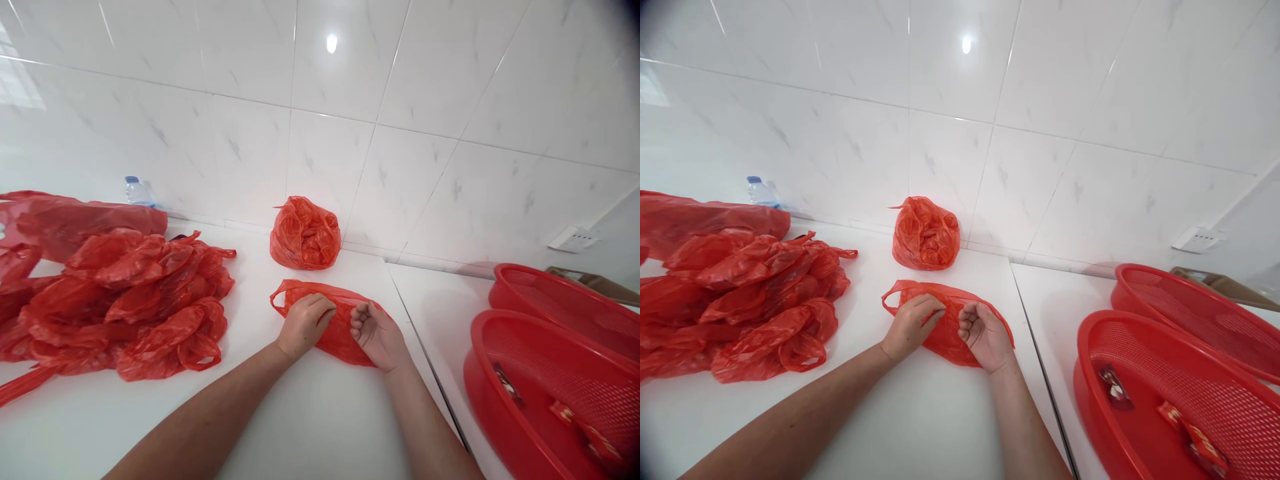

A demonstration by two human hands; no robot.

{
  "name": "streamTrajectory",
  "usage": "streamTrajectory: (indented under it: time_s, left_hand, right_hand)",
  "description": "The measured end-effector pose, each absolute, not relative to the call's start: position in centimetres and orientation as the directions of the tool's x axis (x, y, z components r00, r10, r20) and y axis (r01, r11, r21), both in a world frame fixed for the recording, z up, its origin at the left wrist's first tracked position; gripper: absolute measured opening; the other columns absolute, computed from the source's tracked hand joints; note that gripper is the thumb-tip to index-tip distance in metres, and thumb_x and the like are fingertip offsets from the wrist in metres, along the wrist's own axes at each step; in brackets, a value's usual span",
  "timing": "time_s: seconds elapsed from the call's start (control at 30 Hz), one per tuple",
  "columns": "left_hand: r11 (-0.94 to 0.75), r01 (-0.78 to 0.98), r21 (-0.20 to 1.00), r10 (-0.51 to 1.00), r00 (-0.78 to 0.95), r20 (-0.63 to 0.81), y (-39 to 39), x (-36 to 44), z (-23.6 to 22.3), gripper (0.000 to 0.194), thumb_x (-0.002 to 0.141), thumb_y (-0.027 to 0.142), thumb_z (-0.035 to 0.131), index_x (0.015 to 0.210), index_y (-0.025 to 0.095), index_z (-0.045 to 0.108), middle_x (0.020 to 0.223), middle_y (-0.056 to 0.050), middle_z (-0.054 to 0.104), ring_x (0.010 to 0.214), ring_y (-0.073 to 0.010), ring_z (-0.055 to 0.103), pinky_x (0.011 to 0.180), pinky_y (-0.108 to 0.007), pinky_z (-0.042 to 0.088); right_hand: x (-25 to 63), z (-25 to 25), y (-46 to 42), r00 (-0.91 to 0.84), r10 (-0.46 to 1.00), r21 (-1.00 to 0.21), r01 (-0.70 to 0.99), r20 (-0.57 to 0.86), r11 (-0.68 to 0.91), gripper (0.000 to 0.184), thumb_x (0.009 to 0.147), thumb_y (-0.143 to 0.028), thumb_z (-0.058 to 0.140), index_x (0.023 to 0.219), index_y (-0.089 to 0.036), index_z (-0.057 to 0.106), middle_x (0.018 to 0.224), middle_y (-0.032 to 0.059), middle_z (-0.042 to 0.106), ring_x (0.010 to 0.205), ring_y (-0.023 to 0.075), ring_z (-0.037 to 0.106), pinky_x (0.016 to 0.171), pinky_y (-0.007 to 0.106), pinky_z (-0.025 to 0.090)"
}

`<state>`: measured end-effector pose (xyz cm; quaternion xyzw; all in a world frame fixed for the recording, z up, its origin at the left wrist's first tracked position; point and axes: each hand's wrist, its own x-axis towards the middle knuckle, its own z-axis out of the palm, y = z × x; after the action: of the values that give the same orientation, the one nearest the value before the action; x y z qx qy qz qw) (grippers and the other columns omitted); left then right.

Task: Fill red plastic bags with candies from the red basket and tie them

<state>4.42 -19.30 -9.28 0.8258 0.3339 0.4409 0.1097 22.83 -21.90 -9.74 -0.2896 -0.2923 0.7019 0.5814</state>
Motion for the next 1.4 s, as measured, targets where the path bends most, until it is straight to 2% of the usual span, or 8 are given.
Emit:
streamTrajectory:
  time_s: [0.27,0.57,0.77,0.97,1.03,1.1,1.2,1.4]
  left_hand:
    - [-0.758,0.389,0.524,0.649,0.368,0.666,-19.9,4.9,-10.1,0.019,0.088,0.013,0.040,0.078,0.017,0.056,0.074,-0.002,0.059,0.069,-0.0124,0.052,0.065,-0.025,0.044]
    - [-0.690,0.379,0.617,0.724,0.353,0.593,-20.1,4.7,-10.3,0.027,0.094,0.027,0.030,0.073,0.018,0.045,0.065,0.002,0.048,0.059,-0.0101,0.044,0.057,-0.022,0.038]
    - [-0.695,0.409,0.591,0.719,0.398,0.571,-20.0,4.8,-10.6,0.031,0.092,0.031,0.037,0.065,0.018,0.044,0.060,0.003,0.046,0.055,-0.0091,0.042,0.054,-0.022,0.035]
    - [-0.704,0.493,0.511,0.705,0.397,0.588,-20.0,4.9,-10.7,0.029,0.091,0.025,0.039,0.064,0.018,0.047,0.057,0.003,0.049,0.052,-0.0096,0.044,0.051,-0.022,0.037]
    - [-0.747,0.478,0.461,0.653,0.398,0.645,-20.0,4.9,-10.5,0.022,0.091,0.021,0.038,0.076,0.018,0.055,0.070,-0.001,0.060,0.065,-0.0119,0.054,0.061,-0.025,0.046]
    - [-0.818,0.445,0.364,0.546,0.406,0.733,-19.9,4.9,-10.3,0.019,0.090,0.017,0.040,0.094,0.018,0.058,0.097,-0.007,0.065,0.094,-0.0169,0.059,0.080,-0.032,0.049]
    - [-0.867,0.459,0.195,0.412,0.438,0.799,-19.9,5.0,-10.2,0.029,0.088,0.015,0.044,0.114,0.019,0.056,0.128,-0.011,0.054,0.129,-0.0243,0.038,0.100,-0.046,0.041]
    - [-0.831,0.556,0.039,0.393,0.535,0.748,-20.2,5.3,-10.7,0.038,0.087,0.010,0.042,0.120,0.022,0.055,0.140,-0.009,0.044,0.139,-0.0289,0.016,0.106,-0.055,0.029]
  right_hand:
    - [21.7,-9.2,-22.4,-0.257,0.966,-0.763,-0.619,-0.028,-0.187,0.019,0.080,-0.032,0.062,0.070,-0.017,0.059,0.064,-0.0010,0.054,0.055,0.0090,0.046,0.050,0.021,0.040]
    - [21.3,-8.9,-22.4,-0.341,0.940,-0.750,-0.619,-0.010,-0.232,0.025,0.082,-0.034,0.060,0.065,-0.018,0.050,0.058,-0.0027,0.046,0.050,0.0082,0.038,0.046,0.020,0.032]
    - [21.4,-8.9,-22.4,-0.348,0.937,-0.748,-0.620,-0.010,-0.238,0.028,0.081,-0.036,0.060,0.063,-0.019,0.047,0.057,-0.0034,0.043,0.049,0.0081,0.035,0.046,0.020,0.029]
    - [21.5,-8.9,-22.4,-0.356,0.934,-0.743,-0.620,-0.020,-0.252,0.030,0.081,-0.037,0.059,0.062,-0.019,0.045,0.055,-0.0038,0.042,0.048,0.0080,0.032,0.046,0.020,0.028]
    - [21.5,-8.9,-22.4,-0.362,0.932,-0.733,-0.629,-0.019,-0.259,0.030,0.082,-0.037,0.059,0.061,-0.019,0.045,0.055,-0.0038,0.042,0.048,0.0080,0.032,0.046,0.020,0.027]
    - [21.5,-8.9,-22.4,-0.354,0.935,-0.727,-0.634,-0.028,-0.262,0.032,0.082,-0.038,0.059,0.061,-0.019,0.045,0.054,-0.0040,0.041,0.048,0.0079,0.031,0.045,0.020,0.027]
    - [21.4,-8.8,-22.5,-0.326,0.944,-0.729,-0.637,-0.043,-0.253,0.036,0.082,-0.040,0.059,0.057,-0.019,0.042,0.051,-0.0044,0.038,0.046,0.0081,0.029,0.044,0.020,0.025]
    - [21.6,-8.7,-22.4,-0.271,0.962,-0.725,-0.656,-0.034,-0.210,0.041,0.081,-0.041,0.058,0.053,-0.019,0.038,0.047,-0.0056,0.032,0.044,0.0080,0.025,0.041,0.019,0.025]
